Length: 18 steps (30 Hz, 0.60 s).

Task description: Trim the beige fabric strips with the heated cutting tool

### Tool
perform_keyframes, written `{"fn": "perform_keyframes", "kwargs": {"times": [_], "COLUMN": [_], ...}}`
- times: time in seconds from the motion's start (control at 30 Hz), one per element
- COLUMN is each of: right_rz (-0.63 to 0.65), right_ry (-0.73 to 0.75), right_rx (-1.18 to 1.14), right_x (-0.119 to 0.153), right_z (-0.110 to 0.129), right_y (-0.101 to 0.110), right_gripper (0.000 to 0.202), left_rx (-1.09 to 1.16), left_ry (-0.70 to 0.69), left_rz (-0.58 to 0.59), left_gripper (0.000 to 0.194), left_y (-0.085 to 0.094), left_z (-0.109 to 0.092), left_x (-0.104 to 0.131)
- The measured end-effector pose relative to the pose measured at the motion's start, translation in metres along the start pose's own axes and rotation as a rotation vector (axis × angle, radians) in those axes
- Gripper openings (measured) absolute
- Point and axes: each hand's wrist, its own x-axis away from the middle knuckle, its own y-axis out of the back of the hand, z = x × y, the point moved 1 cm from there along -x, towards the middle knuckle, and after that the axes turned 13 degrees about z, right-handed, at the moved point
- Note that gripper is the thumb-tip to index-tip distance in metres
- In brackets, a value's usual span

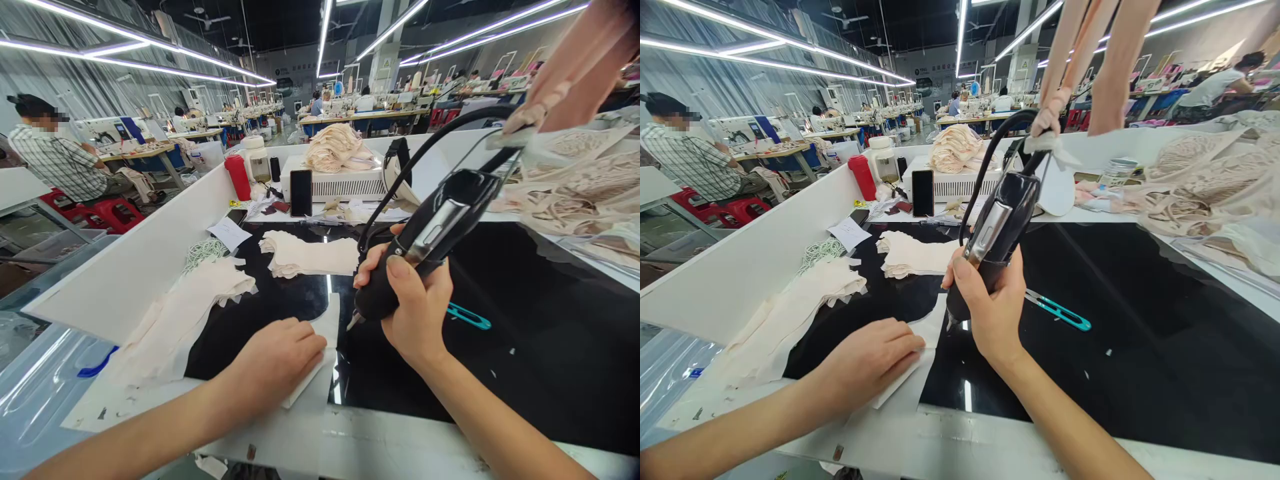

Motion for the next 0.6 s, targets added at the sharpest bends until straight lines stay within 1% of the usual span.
{"fn": "perform_keyframes", "kwargs": {"times": [0.07, 0.13, 0.23, 0.3, 0.4, 0.5, 0.53, 0.6], "right_rz": [0.015, 0.028, 0.034, 0.028, 0.011, 0.005, 0.007, 0.012], "right_ry": [-0.001, -0.004, -0.008, -0.014, -0.019, -0.020, -0.021, -0.022], "right_rx": [-0.001, -0.009, -0.029, -0.038, -0.039, -0.044, -0.044, -0.040], "right_x": [0.001, 0.002, 0.003, 0.002, 0.002, 0.002, 0.003, 0.004], "right_z": [-0.001, -0.001, 0.001, 0.003, 0.005, 0.006, 0.006, 0.005], "right_y": [0.000, -0.001, 0.000, 0.001, 0.002, 0.002, 0.001, 0.002], "right_gripper": [0.038, 0.039, 0.040, 0.042, 0.044, 0.044, 0.044, 0.042], "left_rx": [-0.035, -0.051, -0.012, 0.019, 0.038, 0.079, 0.093, 0.110], "left_ry": [0.011, 0.024, -0.046, -0.124, -0.188, -0.234, -0.239, -0.207], "left_rz": [0.021, 0.015, 0.007, -0.002, 0.008, 0.024, 0.014, -0.025], "left_gripper": [0.020, 0.020, 0.032, 0.038, 0.045, 0.055, 0.055, 0.052], "left_y": [-0.007, -0.010, -0.007, -0.002, 0.006, 0.008, 0.008, 0.007], "left_z": [-0.006, -0.004, 0.009, 0.022, 0.037, 0.045, 0.046, 0.047], "left_x": [0.003, 0.004, 0.002, 0.001, 0.001, 0.000, -0.001, -0.003]}}
